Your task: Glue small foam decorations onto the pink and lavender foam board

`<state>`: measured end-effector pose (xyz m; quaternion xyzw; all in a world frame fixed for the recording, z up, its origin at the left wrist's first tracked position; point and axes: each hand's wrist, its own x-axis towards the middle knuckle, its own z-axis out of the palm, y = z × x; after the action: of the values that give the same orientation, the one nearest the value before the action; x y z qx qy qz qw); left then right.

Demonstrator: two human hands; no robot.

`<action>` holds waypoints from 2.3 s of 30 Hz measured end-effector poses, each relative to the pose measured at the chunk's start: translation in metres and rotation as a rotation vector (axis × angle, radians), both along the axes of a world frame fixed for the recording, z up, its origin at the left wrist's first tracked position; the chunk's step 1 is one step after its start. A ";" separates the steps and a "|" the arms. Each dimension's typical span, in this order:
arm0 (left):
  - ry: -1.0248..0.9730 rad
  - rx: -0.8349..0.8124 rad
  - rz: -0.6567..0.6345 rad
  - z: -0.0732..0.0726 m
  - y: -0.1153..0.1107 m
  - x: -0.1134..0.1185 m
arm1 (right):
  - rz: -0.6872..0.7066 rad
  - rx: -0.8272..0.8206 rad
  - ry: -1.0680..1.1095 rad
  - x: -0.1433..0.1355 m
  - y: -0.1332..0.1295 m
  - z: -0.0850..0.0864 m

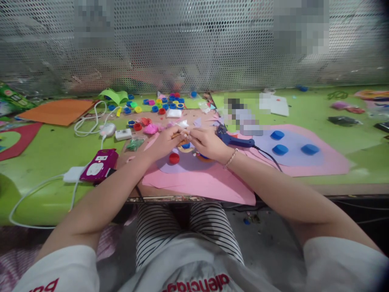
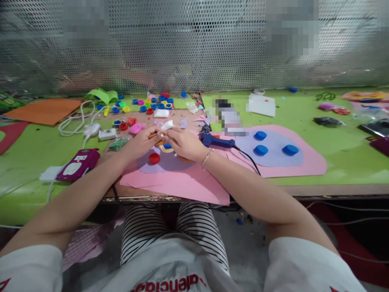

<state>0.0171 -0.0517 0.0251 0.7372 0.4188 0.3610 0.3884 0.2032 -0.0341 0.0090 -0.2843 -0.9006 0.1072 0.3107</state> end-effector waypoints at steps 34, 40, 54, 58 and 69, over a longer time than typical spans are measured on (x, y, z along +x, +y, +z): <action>-0.101 -0.058 -0.023 -0.012 0.008 -0.008 | -0.027 -0.277 0.304 0.003 0.005 0.000; -0.136 -0.084 -0.053 -0.008 0.004 -0.003 | 0.026 -0.007 0.060 0.000 -0.001 0.000; -0.135 -0.013 0.014 -0.019 0.018 -0.012 | -0.149 -0.155 0.268 0.004 0.005 0.002; -0.120 0.015 0.032 -0.018 0.018 -0.011 | -0.174 -0.297 0.328 0.004 0.008 0.000; -0.164 0.029 0.094 -0.016 0.017 -0.009 | -0.084 -0.516 0.497 -0.001 0.016 -0.006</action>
<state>0.0085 -0.0344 0.0088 0.6905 0.4144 0.4437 0.3932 0.2026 -0.0184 0.0026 -0.3555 -0.7283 0.3841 0.4422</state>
